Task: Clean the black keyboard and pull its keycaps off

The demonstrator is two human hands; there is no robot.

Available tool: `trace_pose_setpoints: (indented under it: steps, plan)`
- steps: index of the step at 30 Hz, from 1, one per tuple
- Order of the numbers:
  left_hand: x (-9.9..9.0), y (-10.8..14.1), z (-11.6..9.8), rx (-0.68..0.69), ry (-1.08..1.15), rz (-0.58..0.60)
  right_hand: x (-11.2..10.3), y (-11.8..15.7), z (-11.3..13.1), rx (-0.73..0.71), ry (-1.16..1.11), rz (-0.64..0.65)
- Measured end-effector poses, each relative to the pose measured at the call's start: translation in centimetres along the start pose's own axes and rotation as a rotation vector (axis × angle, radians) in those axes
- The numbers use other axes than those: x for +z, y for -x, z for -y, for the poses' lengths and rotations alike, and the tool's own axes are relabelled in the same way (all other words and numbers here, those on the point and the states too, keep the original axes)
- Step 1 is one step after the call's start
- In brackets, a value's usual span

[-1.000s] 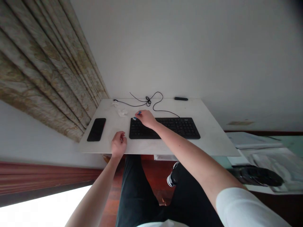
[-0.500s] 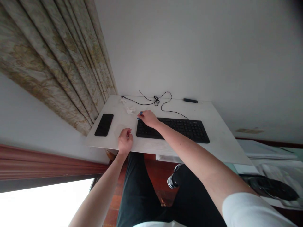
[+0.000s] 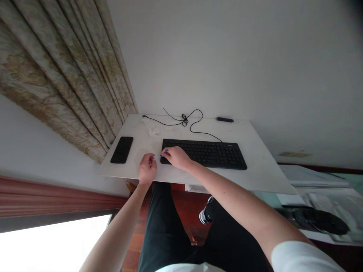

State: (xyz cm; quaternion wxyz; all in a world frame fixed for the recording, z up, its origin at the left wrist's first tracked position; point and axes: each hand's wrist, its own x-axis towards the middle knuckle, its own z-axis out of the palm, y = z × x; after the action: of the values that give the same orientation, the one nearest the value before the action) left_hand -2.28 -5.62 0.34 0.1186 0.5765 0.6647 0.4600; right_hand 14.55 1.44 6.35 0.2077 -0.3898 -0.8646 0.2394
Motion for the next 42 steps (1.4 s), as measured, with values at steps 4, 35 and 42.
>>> trace_pose_setpoints:
  steps: [4, 35, 42]
  plan:
    - [-0.1, 0.0, -0.2, -0.011, -0.011, 0.007, 0.7, 2.3, 0.5, -0.019, -0.034, -0.035]
    - [0.2, -0.3, -0.3, 0.055, -0.086, 0.191, 2.6, 12.8, -3.8, 0.490, -0.408, -0.798]
    - [0.4, -0.5, -0.3, 0.137, -0.159, 0.224, -1.4, 17.3, -7.6, 0.545, -0.264, -0.832]
